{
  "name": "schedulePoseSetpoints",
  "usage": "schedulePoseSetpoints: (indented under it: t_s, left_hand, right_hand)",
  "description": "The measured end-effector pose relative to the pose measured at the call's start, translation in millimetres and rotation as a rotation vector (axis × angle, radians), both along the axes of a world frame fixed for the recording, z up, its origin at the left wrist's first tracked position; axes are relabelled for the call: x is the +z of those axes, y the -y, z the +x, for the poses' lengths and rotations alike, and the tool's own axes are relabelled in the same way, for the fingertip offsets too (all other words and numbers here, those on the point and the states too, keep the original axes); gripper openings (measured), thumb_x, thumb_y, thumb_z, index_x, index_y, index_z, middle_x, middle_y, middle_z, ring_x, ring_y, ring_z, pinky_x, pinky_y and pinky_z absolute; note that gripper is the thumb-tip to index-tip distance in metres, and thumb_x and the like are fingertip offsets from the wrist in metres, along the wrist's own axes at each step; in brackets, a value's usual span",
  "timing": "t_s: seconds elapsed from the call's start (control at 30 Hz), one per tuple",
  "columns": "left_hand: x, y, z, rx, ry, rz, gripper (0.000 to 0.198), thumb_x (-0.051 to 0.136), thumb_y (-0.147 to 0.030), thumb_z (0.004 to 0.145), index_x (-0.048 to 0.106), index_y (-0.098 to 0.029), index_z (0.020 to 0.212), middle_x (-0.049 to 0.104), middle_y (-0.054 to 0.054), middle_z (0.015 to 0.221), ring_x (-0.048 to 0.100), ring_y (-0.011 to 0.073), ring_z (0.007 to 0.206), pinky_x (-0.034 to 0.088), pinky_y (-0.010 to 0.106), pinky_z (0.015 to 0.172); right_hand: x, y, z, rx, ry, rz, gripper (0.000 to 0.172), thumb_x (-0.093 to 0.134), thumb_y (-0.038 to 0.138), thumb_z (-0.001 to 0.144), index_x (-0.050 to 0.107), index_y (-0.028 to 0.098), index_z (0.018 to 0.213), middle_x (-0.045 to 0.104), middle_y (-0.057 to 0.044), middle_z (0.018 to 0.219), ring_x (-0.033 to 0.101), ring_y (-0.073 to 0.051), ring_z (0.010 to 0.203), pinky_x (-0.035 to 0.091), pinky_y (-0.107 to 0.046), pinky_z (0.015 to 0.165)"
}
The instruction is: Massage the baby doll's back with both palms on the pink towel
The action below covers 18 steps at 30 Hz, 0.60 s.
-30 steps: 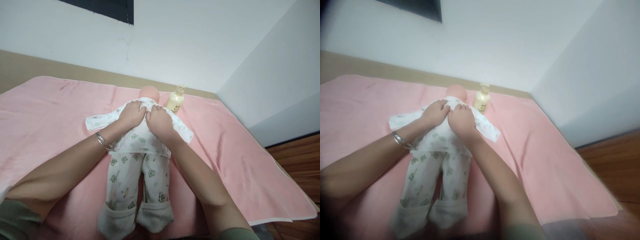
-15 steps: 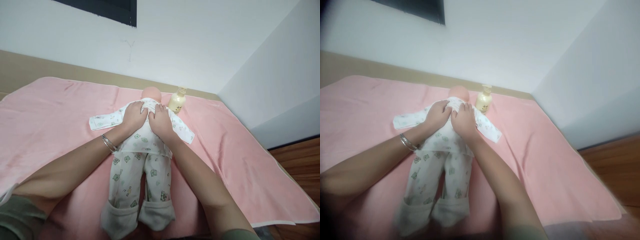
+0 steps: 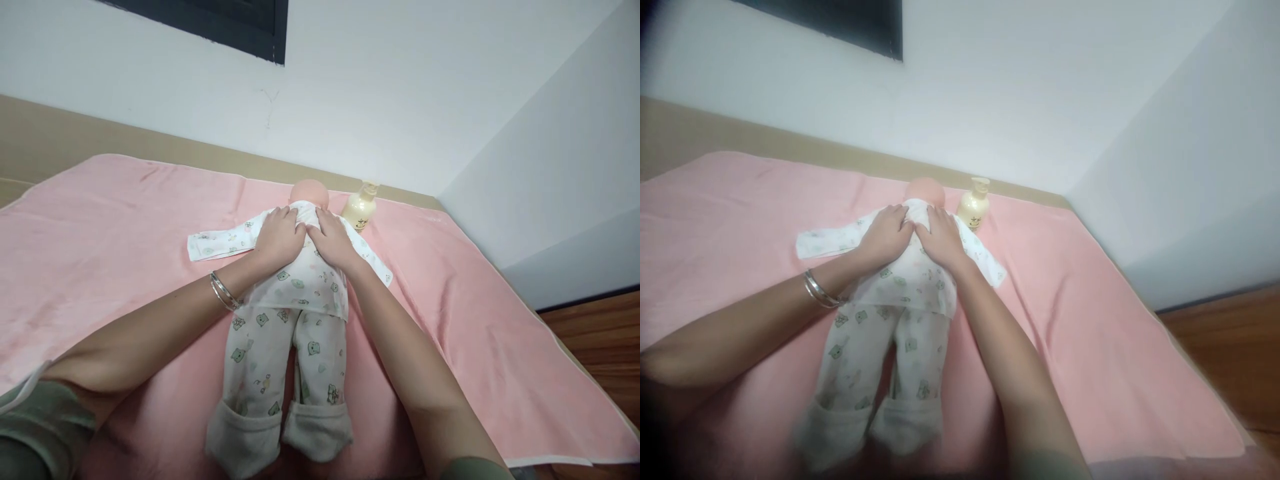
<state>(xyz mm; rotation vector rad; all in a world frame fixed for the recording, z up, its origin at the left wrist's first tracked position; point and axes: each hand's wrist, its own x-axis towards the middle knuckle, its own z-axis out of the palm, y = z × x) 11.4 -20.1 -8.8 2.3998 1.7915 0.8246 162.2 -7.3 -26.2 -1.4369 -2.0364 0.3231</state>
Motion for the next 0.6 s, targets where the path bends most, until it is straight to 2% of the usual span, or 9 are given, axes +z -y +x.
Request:
schedulePoseSetpoints:
  t_s: [0.1, 0.17, 0.23, 0.27, 0.33, 0.4, 0.43, 0.5, 0.6]
  left_hand:
    - [1.5, -10, -6, -0.079, 0.073, -0.043, 0.039, 0.035, -0.025, 0.093, 0.067, -0.012, 0.112, 0.07, 0.018, 0.125, 0.061, 0.0316, 0.119, 0.046, 0.05, 0.113]
    - [2.7, -17, -12, -0.12, 0.162, -0.073, 0.039, 0.037, -0.028, 0.092, 0.068, -0.015, 0.111, 0.072, 0.014, 0.126, 0.063, 0.0293, 0.119, 0.047, 0.046, 0.113]
    - [5.3, -20, -15, -0.127, 0.222, -0.098, 0.039, 0.038, -0.03, 0.093, 0.069, -0.018, 0.112, 0.073, 0.01, 0.127, 0.064, 0.027, 0.12, 0.049, 0.041, 0.111]
    - [7.4, -17, -15, -0.121, 0.215, -0.107, 0.039, 0.038, -0.03, 0.093, 0.069, -0.018, 0.113, 0.073, 0.01, 0.127, 0.065, 0.0266, 0.119, 0.05, 0.039, 0.109]
    - [12.8, -6, -11, -0.077, 0.106, -0.108, 0.04, 0.036, -0.029, 0.094, 0.07, -0.014, 0.111, 0.073, 0.014, 0.123, 0.067, 0.0285, 0.115, 0.051, 0.041, 0.107]
    - [18.5, 11, -3, -0.026, -0.082, -0.084, 0.042, 0.036, -0.028, 0.095, 0.071, -0.008, 0.107, 0.072, 0.02, 0.118, 0.067, 0.0325, 0.113, 0.051, 0.045, 0.106]
    - [20.8, 19, 2, -0.02, -0.172, -0.067, 0.042, 0.037, -0.027, 0.094, 0.072, -0.006, 0.104, 0.072, 0.022, 0.116, 0.066, 0.0338, 0.114, 0.05, 0.046, 0.108]
    - [23.8, 31, 8, -0.045, -0.272, -0.049, 0.04, 0.038, -0.024, 0.093, 0.073, -0.006, 0.101, 0.072, 0.022, 0.113, 0.066, 0.0338, 0.115, 0.05, 0.045, 0.109]
    - [24.3, 29, 6, -0.032, -0.231, -0.105, 0.04, 0.037, -0.025, 0.094, 0.073, -0.009, 0.1, 0.072, 0.02, 0.111, 0.068, 0.0324, 0.108, 0.054, 0.043, 0.099]
  right_hand:
    - [6.2, 20, -14, -0.062, 0.088, -0.024, 0.065, 0.031, 0.036, 0.102, 0.036, 0.001, 0.157, 0.035, -0.024, 0.166, 0.029, -0.037, 0.158, 0.021, -0.054, 0.132]
    - [11.9, 37, -25, -0.091, 0.138, -0.086, 0.067, 0.032, 0.034, 0.102, 0.029, 0.002, 0.161, 0.025, -0.025, 0.17, 0.02, -0.042, 0.16, 0.019, -0.06, 0.131]
    - [16.6, 50, -32, -0.082, 0.16, -0.148, 0.068, 0.034, 0.031, 0.101, 0.024, 0.008, 0.164, 0.015, -0.021, 0.173, 0.011, -0.045, 0.162, 0.017, -0.068, 0.13]
    - [17.9, 52, -33, -0.067, 0.148, -0.156, 0.067, 0.035, 0.029, 0.099, 0.026, 0.012, 0.163, 0.016, -0.018, 0.174, 0.011, -0.045, 0.162, 0.018, -0.07, 0.129]
    - [17.7, 46, -28, -0.041, 0.065, -0.114, 0.059, 0.034, 0.028, 0.098, 0.039, 0.017, 0.156, 0.032, -0.016, 0.169, 0.027, -0.04, 0.158, 0.026, -0.067, 0.127]
    - [14.0, 30, -18, -0.045, -0.019, -0.057, 0.047, 0.032, 0.03, 0.098, 0.053, 0.016, 0.138, 0.054, -0.017, 0.15, 0.049, -0.034, 0.142, 0.038, -0.06, 0.122]
    - [11.4, 22, -13, -0.059, -0.031, -0.034, 0.043, 0.031, 0.031, 0.098, 0.056, 0.015, 0.129, 0.06, -0.017, 0.14, 0.054, -0.033, 0.134, 0.042, -0.056, 0.118]
    - [6.2, 9, -6, -0.102, 0.009, 0.008, 0.04, 0.03, 0.033, 0.099, 0.057, 0.013, 0.121, 0.063, -0.018, 0.132, 0.055, -0.032, 0.128, 0.042, -0.053, 0.117]
    - [3.6, 12, -8, -0.137, 0.125, 0.062, 0.044, 0.028, 0.032, 0.103, 0.055, 0.008, 0.128, 0.06, -0.021, 0.138, 0.051, -0.034, 0.134, 0.038, -0.052, 0.119]
